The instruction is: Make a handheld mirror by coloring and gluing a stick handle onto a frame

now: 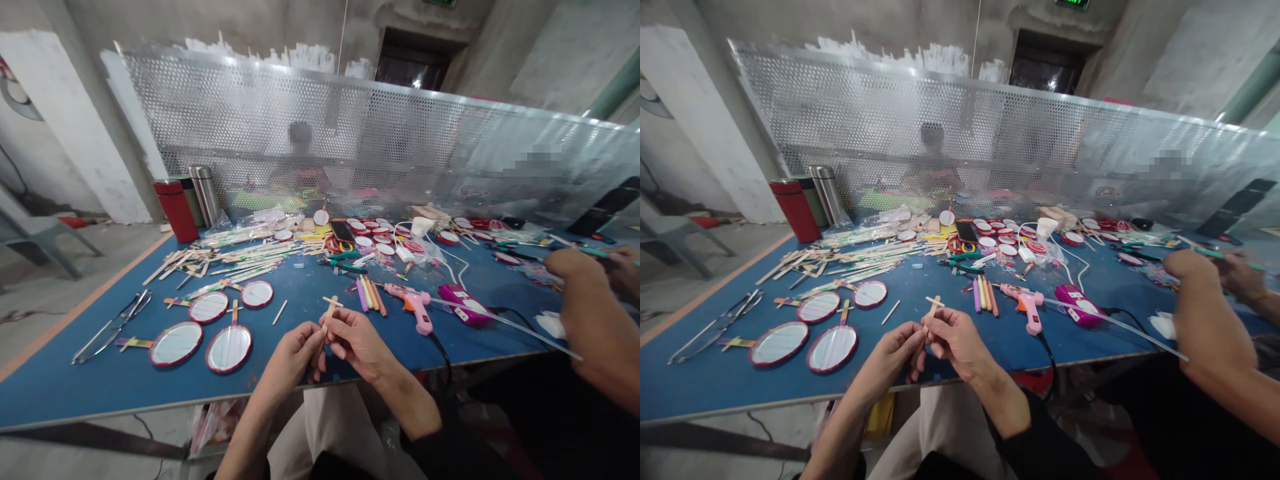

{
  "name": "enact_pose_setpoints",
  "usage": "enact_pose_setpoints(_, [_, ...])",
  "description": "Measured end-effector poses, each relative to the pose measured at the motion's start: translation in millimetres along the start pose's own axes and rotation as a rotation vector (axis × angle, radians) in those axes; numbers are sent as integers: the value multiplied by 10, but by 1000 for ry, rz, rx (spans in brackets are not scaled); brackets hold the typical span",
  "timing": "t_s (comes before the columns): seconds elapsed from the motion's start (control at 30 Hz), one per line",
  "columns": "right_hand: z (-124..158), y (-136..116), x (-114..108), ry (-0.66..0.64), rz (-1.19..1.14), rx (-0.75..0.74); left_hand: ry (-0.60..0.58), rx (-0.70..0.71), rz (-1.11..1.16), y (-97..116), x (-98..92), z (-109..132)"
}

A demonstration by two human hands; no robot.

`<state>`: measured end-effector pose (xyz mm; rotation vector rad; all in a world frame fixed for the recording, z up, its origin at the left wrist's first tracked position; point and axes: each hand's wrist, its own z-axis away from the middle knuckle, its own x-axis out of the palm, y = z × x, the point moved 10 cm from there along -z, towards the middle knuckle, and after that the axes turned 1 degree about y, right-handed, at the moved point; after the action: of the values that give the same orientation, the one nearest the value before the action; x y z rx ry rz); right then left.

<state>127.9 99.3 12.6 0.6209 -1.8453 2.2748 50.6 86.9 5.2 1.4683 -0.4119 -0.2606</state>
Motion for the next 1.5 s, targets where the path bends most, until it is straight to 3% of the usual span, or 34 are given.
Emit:
enact_pose_setpoints(0.2, [10, -11, -15, 8, -6, -53, -25, 12, -61, -1, 42, 16])
enact_pose_setpoints(0.5, [-5, -56, -171, 188, 37, -124, -5, 17, 3, 3, 40, 41])
enact_pose_setpoints(0.63, [-2, -48, -188, 206, 40, -123, 8, 13, -27, 3, 40, 34])
enact_pose_setpoints(0.97, [94, 32, -89, 87, 231, -11, 68, -19, 40, -34, -17, -5])
enact_pose_setpoints(1.13, [40, -124, -87, 29, 437, -5, 45, -49, 26, -72, 6, -22])
enact_pose_setpoints(1.3, [-190, -271, -87, -97, 743, 109, -33, -127, -26, -145, 86, -13])
enact_pose_setpoints(1.5, [-659, -313, -56, -238, 993, 273, -18, -135, -2, -158, 79, -17])
